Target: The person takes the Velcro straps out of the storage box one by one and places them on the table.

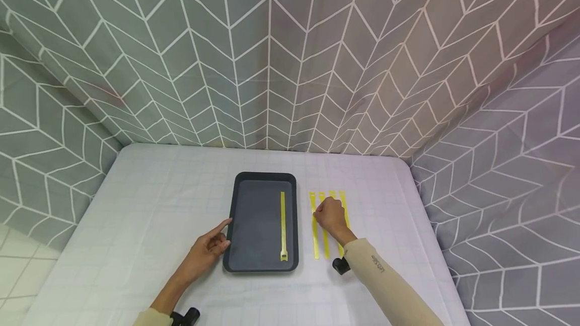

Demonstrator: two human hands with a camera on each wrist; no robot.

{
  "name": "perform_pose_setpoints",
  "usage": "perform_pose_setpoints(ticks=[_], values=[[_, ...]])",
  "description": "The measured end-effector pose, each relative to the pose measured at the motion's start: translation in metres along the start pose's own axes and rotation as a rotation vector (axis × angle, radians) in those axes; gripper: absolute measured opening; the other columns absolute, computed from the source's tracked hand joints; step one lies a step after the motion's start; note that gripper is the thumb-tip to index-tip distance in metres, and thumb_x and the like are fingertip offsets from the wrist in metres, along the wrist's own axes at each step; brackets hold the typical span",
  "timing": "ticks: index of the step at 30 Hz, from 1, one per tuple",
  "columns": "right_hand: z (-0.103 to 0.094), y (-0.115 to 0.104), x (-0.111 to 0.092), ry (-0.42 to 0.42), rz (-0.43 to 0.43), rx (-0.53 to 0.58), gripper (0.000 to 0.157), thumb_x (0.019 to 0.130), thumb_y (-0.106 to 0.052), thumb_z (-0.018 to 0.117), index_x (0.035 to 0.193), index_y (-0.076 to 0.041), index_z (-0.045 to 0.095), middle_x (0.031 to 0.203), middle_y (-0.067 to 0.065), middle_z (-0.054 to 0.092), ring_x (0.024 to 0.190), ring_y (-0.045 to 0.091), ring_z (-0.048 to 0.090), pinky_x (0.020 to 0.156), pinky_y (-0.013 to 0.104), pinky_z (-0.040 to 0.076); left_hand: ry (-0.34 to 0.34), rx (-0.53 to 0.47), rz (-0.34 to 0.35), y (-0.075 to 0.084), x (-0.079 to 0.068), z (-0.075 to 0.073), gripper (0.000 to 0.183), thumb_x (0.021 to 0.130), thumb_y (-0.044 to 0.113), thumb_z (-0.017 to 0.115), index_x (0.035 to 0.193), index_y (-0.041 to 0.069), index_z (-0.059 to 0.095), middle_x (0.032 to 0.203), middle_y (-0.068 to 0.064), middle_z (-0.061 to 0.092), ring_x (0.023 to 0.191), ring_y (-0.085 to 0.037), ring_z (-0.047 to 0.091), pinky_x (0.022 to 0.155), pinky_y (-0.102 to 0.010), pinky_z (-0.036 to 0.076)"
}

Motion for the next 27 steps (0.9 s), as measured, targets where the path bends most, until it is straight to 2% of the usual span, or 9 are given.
perform_pose_setpoints(ticks=[7, 13, 17, 24, 27], values=[[-0.011, -0.002, 0.000, -0.005, -0.069, 0.016, 0.012, 0.084, -0.009, 0.076, 0.074, -0.002, 0.078, 0.062, 0.003, 0.070, 0.055, 0.014, 0.063, 0.055, 0.031, 0.052, -0.014, -0.011, 0.010, -0.001, 0.000, 0.001, 0.058, 0.095, 0.003, 0.066, 0.150, 0.007, 0.047, 0.094, -0.011, 0.056, 0.067, -0.005, 0.047, 0.063, -0.019, 0.041], [-0.022, -0.016, 0.004, 0.006, -0.204, 0.085, 0.011, 0.083, -0.007, 0.078, 0.090, 0.002, 0.075, 0.081, 0.014, 0.075, 0.072, 0.024, 0.072, 0.064, 0.036, 0.056, -0.009, 0.008, 0.031, 0.000, -0.001, 0.001, 0.058, 0.095, 0.003, 0.066, 0.149, 0.007, 0.048, 0.093, -0.010, 0.056, 0.067, -0.004, 0.048, 0.062, -0.019, 0.042], [-0.024, -0.029, 0.003, -0.031, -0.303, 0.135, 0.017, 0.083, -0.001, 0.078, 0.098, 0.006, 0.073, 0.088, 0.017, 0.075, 0.079, 0.027, 0.073, 0.069, 0.036, 0.058, -0.006, 0.026, 0.027, 0.000, -0.001, 0.000, 0.058, 0.095, 0.003, 0.066, 0.149, 0.008, 0.047, 0.093, -0.010, 0.056, 0.068, -0.005, 0.048, 0.063, -0.019, 0.042], [-0.020, -0.045, 0.001, -0.085, -0.390, 0.150, 0.024, 0.081, 0.002, 0.079, 0.104, 0.004, 0.072, 0.097, 0.016, 0.073, 0.087, 0.028, 0.071, 0.080, 0.040, 0.058, -0.006, 0.026, -0.006, -0.004, 0.000, -0.001, 0.059, 0.095, 0.002, 0.066, 0.150, 0.011, 0.047, 0.093, -0.008, 0.055, 0.068, -0.005, 0.049, 0.065, -0.019, 0.042], [-0.018, -0.052, -0.001, -0.107, -0.447, 0.149, 0.025, 0.080, 0.004, 0.079, 0.105, 0.004, 0.071, 0.100, 0.016, 0.072, 0.091, 0.030, 0.070, 0.083, 0.041, 0.057, -0.009, 0.025, 0.005, -0.004, 0.000, -0.001, 0.059, 0.095, 0.002, 0.066, 0.150, 0.010, 0.047, 0.092, -0.008, 0.055, 0.068, -0.005, 0.048, 0.064, -0.019, 0.042]])
Point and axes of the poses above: each hand's wrist, its own x-axis towards the middle knuckle, its own z-axis out of the palm, y = z × x, the point moved 4 cm from there along x, towards the middle knuckle
